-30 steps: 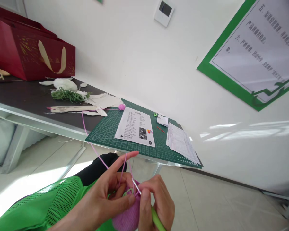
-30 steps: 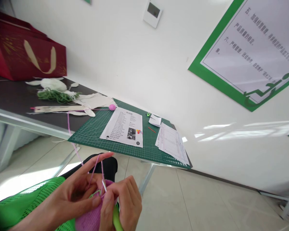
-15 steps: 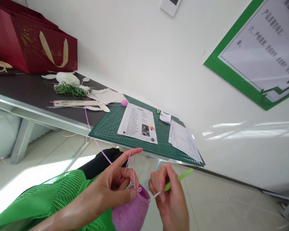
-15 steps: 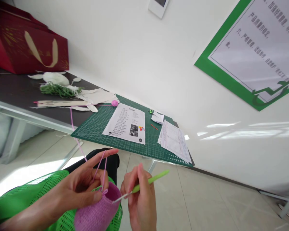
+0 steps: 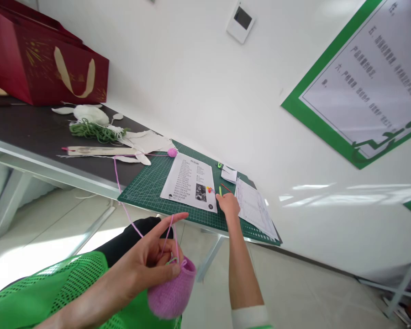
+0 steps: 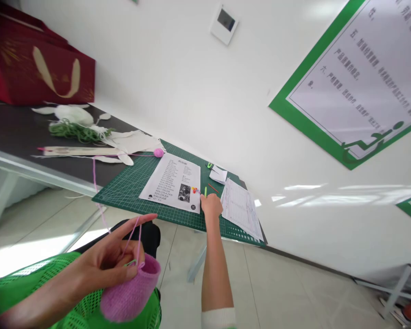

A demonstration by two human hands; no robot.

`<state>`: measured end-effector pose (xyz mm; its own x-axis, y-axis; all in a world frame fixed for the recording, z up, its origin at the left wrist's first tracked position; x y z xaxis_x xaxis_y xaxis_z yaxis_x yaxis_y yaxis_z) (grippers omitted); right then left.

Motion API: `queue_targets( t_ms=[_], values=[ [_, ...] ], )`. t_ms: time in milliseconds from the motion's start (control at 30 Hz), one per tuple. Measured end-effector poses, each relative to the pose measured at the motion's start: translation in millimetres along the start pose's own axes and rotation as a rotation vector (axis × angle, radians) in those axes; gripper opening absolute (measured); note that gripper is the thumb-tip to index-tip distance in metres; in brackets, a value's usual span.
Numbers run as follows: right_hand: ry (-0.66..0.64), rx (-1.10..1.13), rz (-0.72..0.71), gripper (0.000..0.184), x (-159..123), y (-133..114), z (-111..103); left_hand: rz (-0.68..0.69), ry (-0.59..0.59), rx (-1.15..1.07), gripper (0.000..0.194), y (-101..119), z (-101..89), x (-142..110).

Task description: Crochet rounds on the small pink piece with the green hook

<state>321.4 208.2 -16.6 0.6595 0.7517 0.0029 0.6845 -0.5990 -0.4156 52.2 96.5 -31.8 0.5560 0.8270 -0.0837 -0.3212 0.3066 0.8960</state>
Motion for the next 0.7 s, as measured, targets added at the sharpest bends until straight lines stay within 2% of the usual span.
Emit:
queue_targets(
  t_ms=[133,300,400,467,533,600,700],
  values=[
    [0.033,-0.009,-0.05,0.038,-6,-3,3,0.003,0.017,-0.014,0.103,1,-7.0,2],
    [-0.026,0.148,-0.187,0.037,-33,-4,-12,-0.009,0.061,0.011,0.097,11,-12.0,-3],
    [-0.16,0.311,-0.338,0.039,-79,-15,-14,-0.025,0.064,0.062,0.09,15,-12.2,-5],
    [-0.317,0.428,-0.457,0.06,-122,-28,-9,-0.028,0.044,0.102,0.085,16,-11.6,-5],
    [-0.504,0.518,-0.548,0.068,-167,-43,-1,-0.024,0.01,0.138,0.082,15,-11.2,-4],
    [-0.604,0.57,-0.564,0.057,-195,-54,4,-0.015,-0.011,0.181,0.08,10,-13.5,-3],
    [-0.686,0.595,-0.452,0.035,-207,-62,13,0.023,-0.006,0.217,0.074,5,-20.8,-2]
  ],
)
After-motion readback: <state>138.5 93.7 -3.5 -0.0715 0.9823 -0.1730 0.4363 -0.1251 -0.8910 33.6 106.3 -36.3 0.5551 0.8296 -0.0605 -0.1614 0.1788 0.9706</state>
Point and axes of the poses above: each hand's wrist, its own x-axis towards the middle knuckle, its own z-axis out of the palm, y = z × x, the point moved 10 cm from there along x, towards the middle knuckle, and after that the axes turned 8 degrees about y, right-handed, at the moved point
